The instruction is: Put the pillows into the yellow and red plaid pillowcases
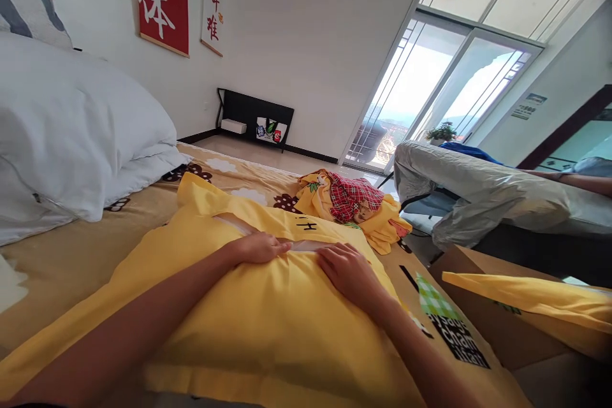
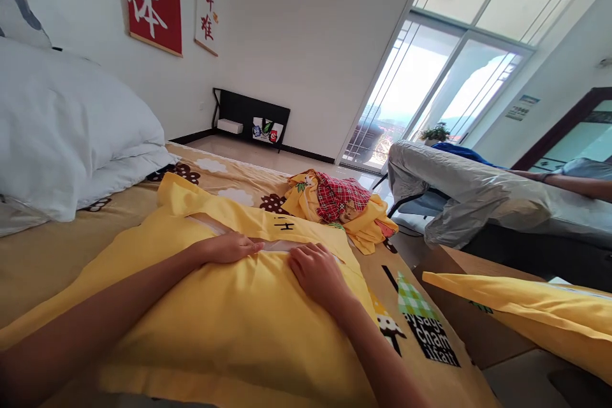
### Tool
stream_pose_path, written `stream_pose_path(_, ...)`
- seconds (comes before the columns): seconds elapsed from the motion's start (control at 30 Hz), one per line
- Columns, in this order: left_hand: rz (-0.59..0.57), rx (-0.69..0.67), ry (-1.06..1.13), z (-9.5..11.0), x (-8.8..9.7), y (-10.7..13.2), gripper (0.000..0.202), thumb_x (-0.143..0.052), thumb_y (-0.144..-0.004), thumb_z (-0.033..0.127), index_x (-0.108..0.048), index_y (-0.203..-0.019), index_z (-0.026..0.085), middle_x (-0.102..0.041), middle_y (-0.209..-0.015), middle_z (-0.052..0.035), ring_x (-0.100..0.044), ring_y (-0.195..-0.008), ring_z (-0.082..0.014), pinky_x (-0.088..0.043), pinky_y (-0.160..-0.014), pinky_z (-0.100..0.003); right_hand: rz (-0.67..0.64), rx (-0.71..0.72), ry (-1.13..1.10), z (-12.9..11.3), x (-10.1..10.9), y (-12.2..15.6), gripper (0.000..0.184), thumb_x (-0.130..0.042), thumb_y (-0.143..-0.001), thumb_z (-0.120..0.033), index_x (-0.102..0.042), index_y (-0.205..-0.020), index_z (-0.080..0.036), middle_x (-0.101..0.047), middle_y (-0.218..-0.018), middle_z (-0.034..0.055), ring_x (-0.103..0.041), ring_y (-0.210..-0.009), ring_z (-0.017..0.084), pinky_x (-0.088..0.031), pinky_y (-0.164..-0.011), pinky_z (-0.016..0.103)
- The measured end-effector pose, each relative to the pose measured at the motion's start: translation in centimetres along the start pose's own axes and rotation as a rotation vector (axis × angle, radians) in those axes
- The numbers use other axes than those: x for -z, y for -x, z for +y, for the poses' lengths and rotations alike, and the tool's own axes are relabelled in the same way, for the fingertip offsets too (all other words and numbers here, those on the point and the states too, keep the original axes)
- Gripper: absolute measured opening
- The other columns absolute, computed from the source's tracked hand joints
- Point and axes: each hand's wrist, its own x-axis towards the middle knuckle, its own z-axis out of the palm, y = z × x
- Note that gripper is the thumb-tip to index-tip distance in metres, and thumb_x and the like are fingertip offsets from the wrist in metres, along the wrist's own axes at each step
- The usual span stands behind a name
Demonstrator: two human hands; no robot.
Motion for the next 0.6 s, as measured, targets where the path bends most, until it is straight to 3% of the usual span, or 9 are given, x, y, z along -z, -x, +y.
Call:
stream_pose_path(0.1, -0.064, -0.013, 0.012, 0.4, 0.2, 0.4, 0.066, -0.015, -0.096, 0.057, -0.066, -0.121, 0.023, -0.068, -0.12, -0.0092, -0.062, -0.11, -0.0264, -0.042, -0.095, -0.033, -0.037, -0.076, 0.186, -0.2, 1.7, 0.0, 0.03, -0.042, -0.096, -0.032, -0.069, -0.093, -0.021, -0.072, -0.094, 0.0092, -0.063, -0.092, 0.025, -0.041, -0.085, 0.037)
stream_pose_path(0.2, -0.028, -0.038, 0.043, 0.1, 0.0, 0.5, 0.061, -0.016, -0.098, 0.052, -0.061, -0.127, 0.023, -0.066, -0.125, -0.0085, -0.06, -0.113, -0.0251, -0.04, -0.098, -0.033, -0.191, -0.158, 0.122, 0.9, 1.2, 0.0, 0.041, -0.036, -0.098, -0.043, -0.069, -0.088, -0.021, -0.073, -0.093, 0.0088, -0.065, -0.089, 0.024, -0.042, -0.08, 0.035)
stream_pose_path(0.3, 0.075, -0.038, 0.068, -0.3, -0.8, 0.3, 0.055, -0.019, -0.099, 0.048, -0.064, -0.117, 0.022, -0.065, -0.126, -0.0068, -0.06, -0.113, -0.0232, -0.041, -0.097, -0.031, -0.331, -0.2, -0.079, 2.5, -0.8, -0.1, 0.053, -0.028, -0.098, -0.052, -0.07, -0.09, -0.021, -0.073, -0.098, 0.0088, -0.065, -0.091, 0.023, -0.043, -0.08, 0.033)
stream_pose_path(0.4, 0.191, -0.043, -0.044, -0.5, -1.9, 0.1, 0.052, -0.022, -0.099, 0.045, -0.068, -0.106, 0.021, -0.07, -0.116, -0.0077, -0.061, -0.108, -0.0235, -0.04, -0.096, -0.035, -0.338, -0.238, -0.194, 3.5, -2.3, -0.2, 0.057, -0.026, -0.097, -0.057, -0.07, -0.091, -0.021, -0.072, -0.1, 0.0089, -0.064, -0.091, 0.023, -0.043, -0.081, 0.034)
stream_pose_path(0.53, 0.379, -0.1, -0.284, 0.0, -3.1, 0.6, 0.05, -0.026, -0.1, 0.042, -0.07, -0.098, 0.017, -0.07, -0.11, -0.0116, -0.055, -0.115, -0.0283, -0.03, -0.104, -0.047, -0.319, -0.224, -0.222, 3.6, -2.3, -0.4, 0.057, -0.027, -0.096, -0.059, -0.069, -0.087, -0.021, -0.072, -0.097, 0.0096, -0.064, -0.089, 0.023, -0.043, -0.081, 0.036)
stream_pose_path(0.6, 0.453, -0.101, -0.326, 0.2, -3.3, 1.1, 0.053, -0.026, -0.099, 0.044, -0.07, -0.098, 0.014, -0.069, -0.108, -0.015, -0.056, -0.111, -0.0288, -0.033, -0.102, -0.045, -0.302, -0.221, -0.24, 3.4, -1.7, -0.3, 0.055, -0.029, -0.095, -0.058, -0.069, -0.088, -0.022, -0.072, -0.097, 0.0094, -0.063, -0.088, 0.023, -0.044, -0.081, 0.036)
